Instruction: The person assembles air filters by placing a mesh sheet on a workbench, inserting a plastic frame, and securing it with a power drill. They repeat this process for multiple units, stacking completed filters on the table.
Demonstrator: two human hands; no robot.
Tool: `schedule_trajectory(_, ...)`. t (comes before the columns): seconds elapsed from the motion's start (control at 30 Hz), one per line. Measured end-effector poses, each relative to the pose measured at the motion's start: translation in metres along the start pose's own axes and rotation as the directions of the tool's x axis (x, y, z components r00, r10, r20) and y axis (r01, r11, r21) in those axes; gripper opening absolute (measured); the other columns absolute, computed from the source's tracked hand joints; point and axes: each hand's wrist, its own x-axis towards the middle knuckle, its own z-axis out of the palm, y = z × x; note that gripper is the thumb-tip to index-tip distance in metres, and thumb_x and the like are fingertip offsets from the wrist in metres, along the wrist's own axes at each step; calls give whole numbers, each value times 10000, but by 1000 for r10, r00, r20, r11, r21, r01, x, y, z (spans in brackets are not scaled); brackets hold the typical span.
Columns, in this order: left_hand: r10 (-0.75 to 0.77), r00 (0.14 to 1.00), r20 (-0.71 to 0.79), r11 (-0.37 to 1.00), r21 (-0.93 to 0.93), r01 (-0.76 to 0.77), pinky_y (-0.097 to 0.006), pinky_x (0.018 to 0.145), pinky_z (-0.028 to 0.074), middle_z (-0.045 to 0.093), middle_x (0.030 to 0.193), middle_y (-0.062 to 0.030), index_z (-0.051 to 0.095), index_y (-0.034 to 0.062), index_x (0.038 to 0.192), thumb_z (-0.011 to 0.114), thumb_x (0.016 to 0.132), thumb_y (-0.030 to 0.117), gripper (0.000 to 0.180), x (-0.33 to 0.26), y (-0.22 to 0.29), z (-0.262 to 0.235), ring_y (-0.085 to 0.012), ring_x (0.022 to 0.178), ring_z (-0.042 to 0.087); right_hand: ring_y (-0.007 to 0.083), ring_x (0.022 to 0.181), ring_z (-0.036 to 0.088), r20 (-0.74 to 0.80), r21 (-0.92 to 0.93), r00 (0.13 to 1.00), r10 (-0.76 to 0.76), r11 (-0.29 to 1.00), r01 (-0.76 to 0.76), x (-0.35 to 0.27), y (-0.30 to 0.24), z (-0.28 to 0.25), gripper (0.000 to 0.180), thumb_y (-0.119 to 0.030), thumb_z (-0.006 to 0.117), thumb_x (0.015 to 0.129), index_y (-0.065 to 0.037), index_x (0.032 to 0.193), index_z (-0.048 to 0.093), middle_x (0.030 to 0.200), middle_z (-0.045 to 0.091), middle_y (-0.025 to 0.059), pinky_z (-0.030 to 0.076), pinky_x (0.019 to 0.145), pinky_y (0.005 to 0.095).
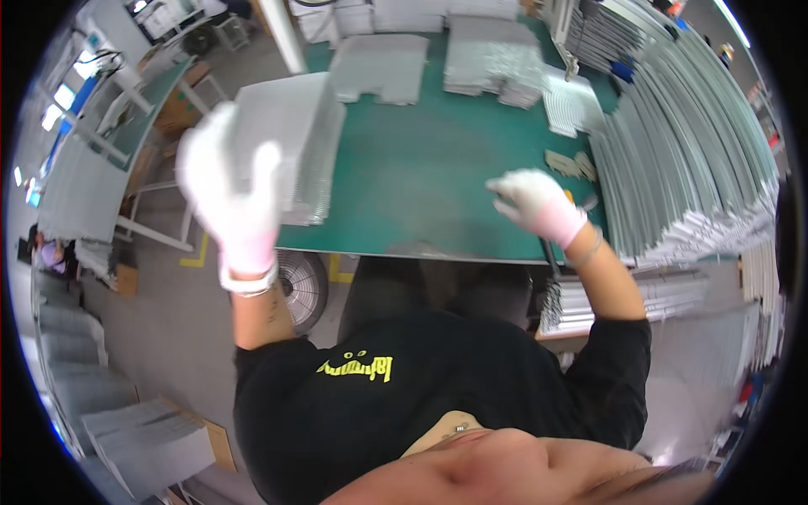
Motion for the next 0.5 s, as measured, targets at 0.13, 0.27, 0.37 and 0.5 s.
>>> schedule_trajectory(0.13,-581,645,496,688,723,63,-582,1110,336,468,1439,-307,462,-24,1438,617,852,652,908,-100,-83,50,-548,1308,439,349,1062,627,70,140,997,14,990,-23,-6,6,78,370,-274,689,835,-40,1121,683,1065,677,165,502,931,452)
schedule_trajectory(0.27,-725,427,541,648,746,155,-522,1051,431,492,1421,-289,464,-8,1437,632,833,667,922,-74,-70,38,-465,1267,530,351,1162,584,14,276,992,125,953,-124,-4,-13,119,400,-281,688,836,-41,1155,671,1181,651,167,462,1012,440)
schedule_trajectory(0.37,-756,245,607,647,750,139,-473,987,496,524,1382,-286,481,-10,1422,655,817,659,919,-54,-62,27,-431,1184,607,350,1197,564,-63,304,972,225,932,-196,-12,-23,142,382,-264,686,836,-43,1147,665,1212,640,154,438,1043,450)
schedule_trajectory(0.5,-638,200,744,760,649,12,-437,964,515,629,1224,-293,521,-48,1376,675,804,658,922,-28,-70,15,-398,1115,653,369,1232,541,-245,267,936,253,946,-186,-23,-32,165,343,-228,680,834,-47,1124,658,1221,629,149,414,1067,486)
